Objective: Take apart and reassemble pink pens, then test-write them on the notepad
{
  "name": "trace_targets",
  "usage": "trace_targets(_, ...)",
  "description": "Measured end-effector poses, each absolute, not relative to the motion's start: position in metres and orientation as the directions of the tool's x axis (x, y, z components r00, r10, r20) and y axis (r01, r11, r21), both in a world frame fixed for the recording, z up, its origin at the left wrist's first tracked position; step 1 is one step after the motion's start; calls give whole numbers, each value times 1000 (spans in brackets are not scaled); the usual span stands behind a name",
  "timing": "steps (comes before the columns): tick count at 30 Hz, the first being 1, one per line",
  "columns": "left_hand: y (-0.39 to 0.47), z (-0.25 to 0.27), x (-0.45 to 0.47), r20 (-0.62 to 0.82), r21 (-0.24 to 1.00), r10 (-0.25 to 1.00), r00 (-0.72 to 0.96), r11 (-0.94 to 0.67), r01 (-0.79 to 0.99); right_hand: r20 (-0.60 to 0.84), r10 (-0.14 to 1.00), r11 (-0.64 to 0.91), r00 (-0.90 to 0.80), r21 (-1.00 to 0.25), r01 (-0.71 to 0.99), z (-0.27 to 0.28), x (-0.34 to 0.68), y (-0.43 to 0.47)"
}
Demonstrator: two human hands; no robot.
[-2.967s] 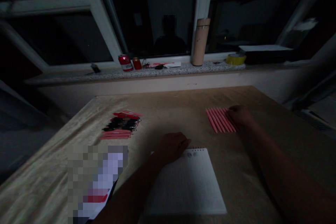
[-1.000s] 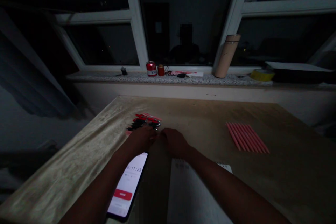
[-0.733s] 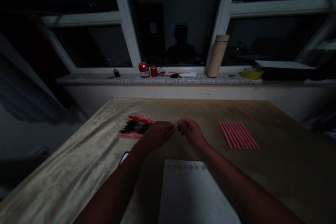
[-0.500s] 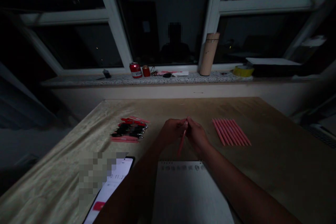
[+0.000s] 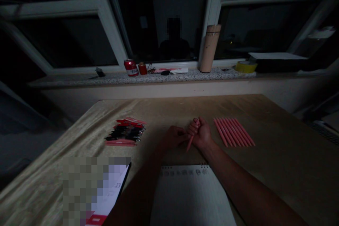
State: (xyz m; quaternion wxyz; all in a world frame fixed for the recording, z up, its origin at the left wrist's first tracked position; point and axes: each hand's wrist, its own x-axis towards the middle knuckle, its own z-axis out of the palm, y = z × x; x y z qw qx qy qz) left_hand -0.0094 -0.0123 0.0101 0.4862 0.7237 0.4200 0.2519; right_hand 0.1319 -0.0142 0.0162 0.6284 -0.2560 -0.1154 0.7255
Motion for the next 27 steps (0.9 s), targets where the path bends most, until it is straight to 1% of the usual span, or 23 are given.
trace_targets(5, -15, 7, -6, 2, 890, 863, 506, -232, 392, -176, 980, -173, -91, -536, -826, 10, 135, -15)
trace_targets(9, -18, 9, -3, 43, 889, 871, 490, -257, 380, -132, 987, -147, -87, -559, -816, 7, 135, -15)
trace_targets(11, -18, 10, -4, 48, 893, 864, 501, -262, 366, -142, 985, -161, -100, -540, -826, 7, 135, -15)
trace_targets(15, -18, 8, -6, 32, 893, 854, 520, -258, 368, -208, 968, -219, -138, -444, -869, 8, 135, -15)
trace_targets(17, -17, 7, -6, 25, 903, 852, 524, -244, 354, -219, 964, -228, -148, -407, -885, 9, 135, -15)
trace_targets(22, -18, 7, -7, 18, 932, 836, 549, -212, 293, -236, 959, -240, -158, -373, -896, 10, 135, -15)
trace_targets(27, -18, 6, -7, 38, 910, 835, 549, -256, 327, -234, 956, -250, -175, -341, -906, 10, 136, -15)
